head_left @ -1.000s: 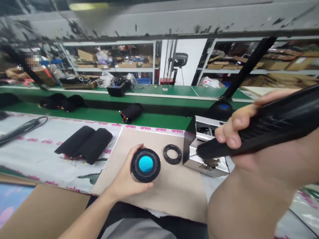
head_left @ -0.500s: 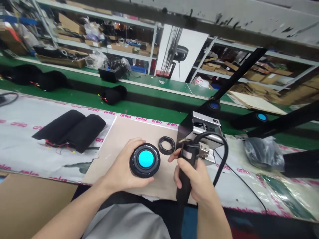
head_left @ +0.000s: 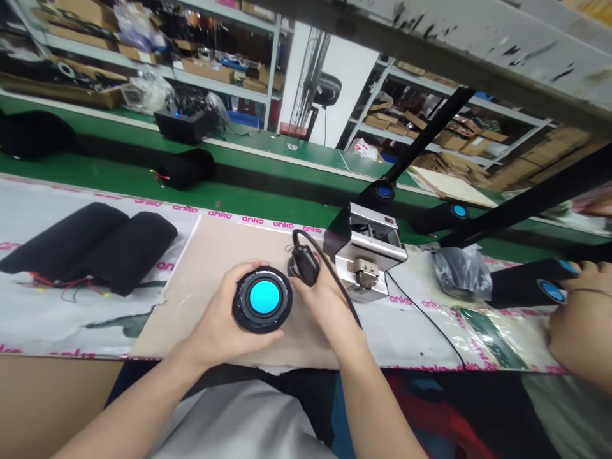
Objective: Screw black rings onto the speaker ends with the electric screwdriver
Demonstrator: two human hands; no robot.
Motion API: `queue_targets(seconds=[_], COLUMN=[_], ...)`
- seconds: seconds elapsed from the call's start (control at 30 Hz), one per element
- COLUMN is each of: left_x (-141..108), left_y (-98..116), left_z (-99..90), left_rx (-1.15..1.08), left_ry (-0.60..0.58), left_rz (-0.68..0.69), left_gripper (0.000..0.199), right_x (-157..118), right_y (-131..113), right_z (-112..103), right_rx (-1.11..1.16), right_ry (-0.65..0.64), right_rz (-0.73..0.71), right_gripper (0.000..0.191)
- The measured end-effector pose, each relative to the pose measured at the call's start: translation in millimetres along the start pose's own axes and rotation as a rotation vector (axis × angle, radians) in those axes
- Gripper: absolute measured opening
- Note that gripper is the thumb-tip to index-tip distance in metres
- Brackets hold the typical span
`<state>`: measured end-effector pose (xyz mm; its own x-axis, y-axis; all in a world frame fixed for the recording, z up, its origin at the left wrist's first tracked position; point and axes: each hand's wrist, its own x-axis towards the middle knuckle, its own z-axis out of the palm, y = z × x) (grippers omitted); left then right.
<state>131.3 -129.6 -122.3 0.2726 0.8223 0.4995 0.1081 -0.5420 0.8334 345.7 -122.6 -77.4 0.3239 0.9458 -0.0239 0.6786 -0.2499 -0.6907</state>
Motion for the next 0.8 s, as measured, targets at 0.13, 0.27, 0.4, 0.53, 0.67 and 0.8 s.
queue_targets(seconds=[0.13, 0.27, 0.4, 0.53, 0.67, 0.8], left_x=[-4, 5, 12, 9, 10, 14], left_y=[3, 15, 19, 11, 8, 10], left_z=[-12.4, -25.3, -25.8, -12.5, -3.5, -2.9], left_rx=[-0.061, -0.038, -0.045, -0.071, -0.108, -0.151], left_ry=[-0.151, -0.295, -0.304, -0.13, -0.108, -0.133], left_rz=[-0.162, -0.197, -0.179, -0.095, -0.048, -0.107], left_gripper=[0.116, 0.107, 0.097, 0.097, 0.1, 0.097], right_x=[12, 14, 3, -19, -34, -37], right_y=[-4, -5, -8, -15, -19, -23], right_z=[23, 23, -1, -38, -59, -56], right_rx=[-0.119, -0.118, -0.011, 0.171, 0.301, 0.198], right_ry=[-0.023, -0.033, -0.026, -0.079, -0.219, -0.281], right_rz=[0.058, 0.047, 0.026, 0.002, -0.228, -0.268], right_gripper=[0.063, 0.053, 0.061, 0.082, 0.079, 0.073])
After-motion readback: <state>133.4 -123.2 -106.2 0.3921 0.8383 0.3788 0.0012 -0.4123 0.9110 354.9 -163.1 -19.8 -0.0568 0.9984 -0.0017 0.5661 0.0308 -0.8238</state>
